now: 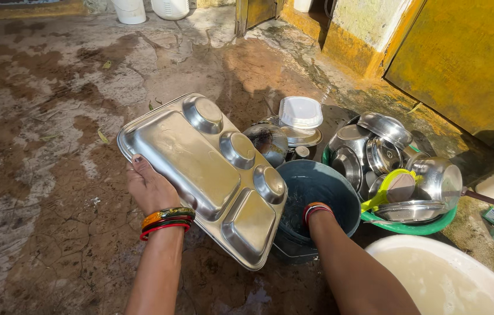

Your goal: The person washes metal bowls, plates, and a wooden cutting board by hand using a soapy sponge in a basin of water. They scrub each item, rinse them, and set them aside on the ground.

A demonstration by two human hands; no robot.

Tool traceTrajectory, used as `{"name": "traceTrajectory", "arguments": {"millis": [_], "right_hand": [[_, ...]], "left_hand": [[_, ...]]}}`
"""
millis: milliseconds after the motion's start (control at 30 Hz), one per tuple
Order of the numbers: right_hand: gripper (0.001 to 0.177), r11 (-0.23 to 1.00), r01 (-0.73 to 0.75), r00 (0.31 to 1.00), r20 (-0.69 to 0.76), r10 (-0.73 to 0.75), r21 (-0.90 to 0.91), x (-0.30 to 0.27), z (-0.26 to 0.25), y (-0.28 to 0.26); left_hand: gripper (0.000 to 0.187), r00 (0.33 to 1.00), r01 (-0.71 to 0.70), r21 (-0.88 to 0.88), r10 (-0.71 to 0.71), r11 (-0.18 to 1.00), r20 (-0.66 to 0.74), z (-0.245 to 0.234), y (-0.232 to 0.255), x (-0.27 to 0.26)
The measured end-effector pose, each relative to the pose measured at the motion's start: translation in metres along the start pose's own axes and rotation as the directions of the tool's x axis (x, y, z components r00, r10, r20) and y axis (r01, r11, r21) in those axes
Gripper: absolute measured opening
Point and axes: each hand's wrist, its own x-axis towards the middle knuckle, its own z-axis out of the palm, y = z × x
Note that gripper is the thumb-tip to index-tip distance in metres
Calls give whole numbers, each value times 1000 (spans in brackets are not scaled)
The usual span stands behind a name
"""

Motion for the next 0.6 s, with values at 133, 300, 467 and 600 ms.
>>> {"name": "traceTrajectory", "arguments": {"millis": [133, 300, 467, 600], "right_hand": [[41, 943, -60, 858, 499, -119, 327, -49, 50, -26], [38, 940, 334, 708, 676, -204, -66, -153, 218, -2], [60, -585, 728, 404, 913, -55, -357, -236, 307, 81], [76, -590, 434, 769, 621, -151, -681, -226, 287, 40]], "left_hand": [[37, 999, -10, 183, 15, 983, -30, 1, 0, -2], [29, 997, 31, -12, -31, 999, 66, 22, -46, -17], [16, 973, 227, -132, -217, 965, 83, 52, -85, -51], [13, 983, 180, -214, -170, 960, 62, 45, -76, -43]]}}
